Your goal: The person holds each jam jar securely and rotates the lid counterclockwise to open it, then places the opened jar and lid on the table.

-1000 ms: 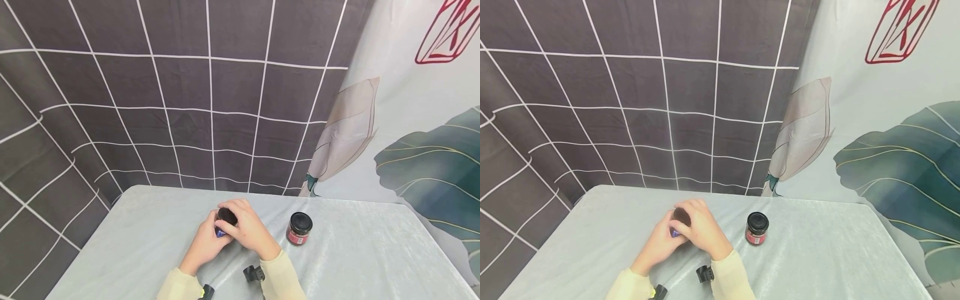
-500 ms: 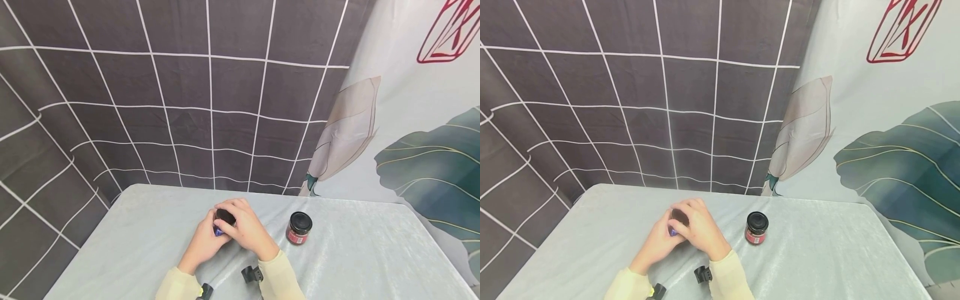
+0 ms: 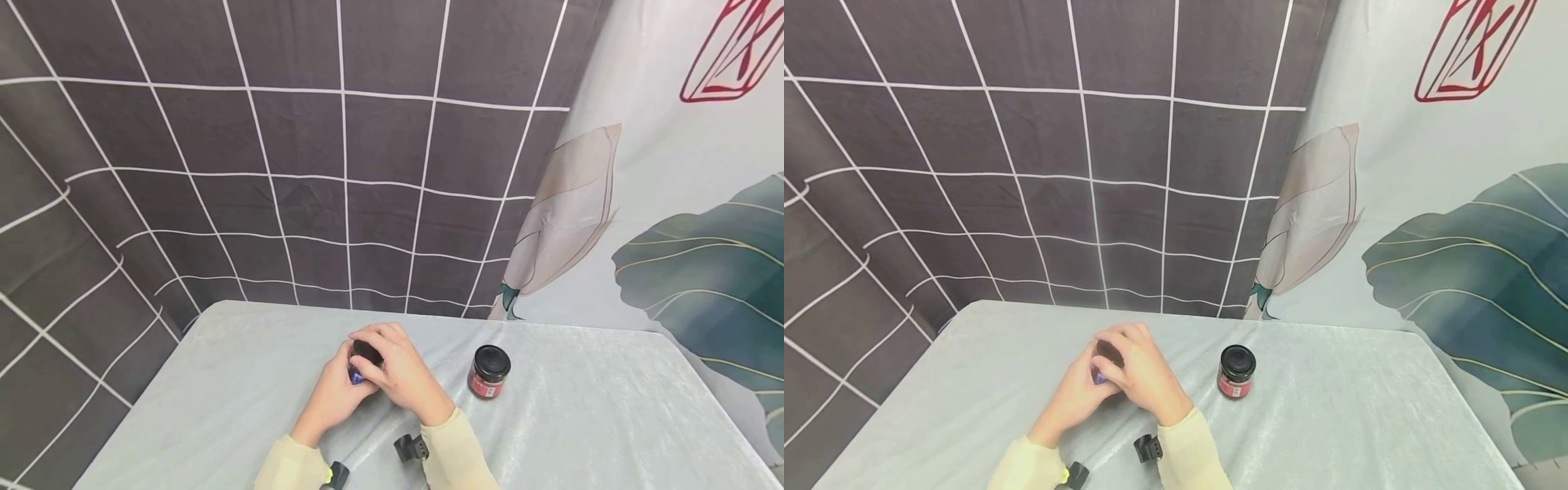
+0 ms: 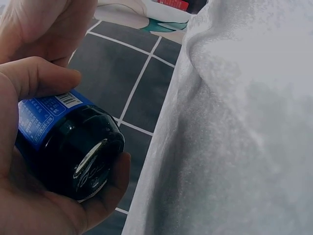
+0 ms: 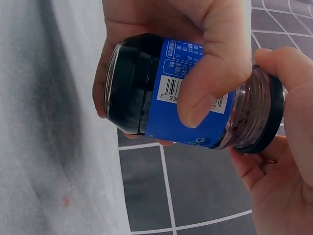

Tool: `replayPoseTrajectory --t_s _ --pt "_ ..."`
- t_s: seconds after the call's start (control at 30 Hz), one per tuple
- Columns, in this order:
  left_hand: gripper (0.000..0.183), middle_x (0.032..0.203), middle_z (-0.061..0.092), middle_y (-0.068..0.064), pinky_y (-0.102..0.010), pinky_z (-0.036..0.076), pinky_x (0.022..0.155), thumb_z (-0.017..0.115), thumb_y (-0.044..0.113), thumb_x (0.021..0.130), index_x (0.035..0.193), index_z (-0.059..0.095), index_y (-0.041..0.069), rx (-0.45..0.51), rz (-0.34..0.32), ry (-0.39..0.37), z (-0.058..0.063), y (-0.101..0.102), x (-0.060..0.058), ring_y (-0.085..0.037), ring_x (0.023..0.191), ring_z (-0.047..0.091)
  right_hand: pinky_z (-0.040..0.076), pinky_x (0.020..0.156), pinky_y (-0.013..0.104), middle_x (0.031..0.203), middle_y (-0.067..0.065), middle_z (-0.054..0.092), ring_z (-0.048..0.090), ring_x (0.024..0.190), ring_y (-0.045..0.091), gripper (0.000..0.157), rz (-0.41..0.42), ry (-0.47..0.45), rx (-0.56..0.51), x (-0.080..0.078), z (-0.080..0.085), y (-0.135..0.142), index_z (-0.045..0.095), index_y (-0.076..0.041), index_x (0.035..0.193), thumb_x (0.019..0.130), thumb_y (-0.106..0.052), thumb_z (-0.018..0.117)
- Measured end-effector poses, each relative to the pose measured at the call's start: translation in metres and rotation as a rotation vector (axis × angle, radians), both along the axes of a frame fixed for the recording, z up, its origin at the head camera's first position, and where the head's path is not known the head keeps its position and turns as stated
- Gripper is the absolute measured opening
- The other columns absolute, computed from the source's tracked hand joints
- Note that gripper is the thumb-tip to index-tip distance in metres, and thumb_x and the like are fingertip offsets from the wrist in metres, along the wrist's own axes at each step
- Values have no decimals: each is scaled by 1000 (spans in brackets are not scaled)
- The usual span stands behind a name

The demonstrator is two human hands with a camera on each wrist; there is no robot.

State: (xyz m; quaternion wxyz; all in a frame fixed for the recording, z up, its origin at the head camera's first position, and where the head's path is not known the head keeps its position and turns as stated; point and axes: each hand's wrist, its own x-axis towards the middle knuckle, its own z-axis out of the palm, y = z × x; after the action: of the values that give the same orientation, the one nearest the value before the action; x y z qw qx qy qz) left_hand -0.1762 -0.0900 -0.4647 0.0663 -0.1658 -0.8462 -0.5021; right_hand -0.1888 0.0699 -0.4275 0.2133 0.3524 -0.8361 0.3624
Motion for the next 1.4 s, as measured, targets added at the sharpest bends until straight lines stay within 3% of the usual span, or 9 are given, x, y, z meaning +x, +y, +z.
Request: replayPoseTrajectory --t_s 0.43,0.73,1.4 --pt "62 128 64 -12 -47 50 97 78 20 83 136 50 3 1 -7 -3 -1 -1 -1 -26 116 63 46 97 38 120 5 65 54 112 22 32 23 24 -5 -1 -1 0 68 -8 123 97 -26 63" --pt "59 120 66 -11 -45 51 93 79 15 78 130 53 4 18 9 -30 0 -1 -1 -24 108 65 46 98 37 121 4 64 54 113 22 31 14 41 -11 -4 0 1 67 -9 124 99 -27 62" --pt "60 120 66 -12 -46 51 92 79 18 81 132 52 2 28 26 -47 3 -2 0 -25 107 65 42 106 37 127 -1 61 49 124 17 35 -48 -99 -38 1 2 1 64 -13 132 102 -29 59"
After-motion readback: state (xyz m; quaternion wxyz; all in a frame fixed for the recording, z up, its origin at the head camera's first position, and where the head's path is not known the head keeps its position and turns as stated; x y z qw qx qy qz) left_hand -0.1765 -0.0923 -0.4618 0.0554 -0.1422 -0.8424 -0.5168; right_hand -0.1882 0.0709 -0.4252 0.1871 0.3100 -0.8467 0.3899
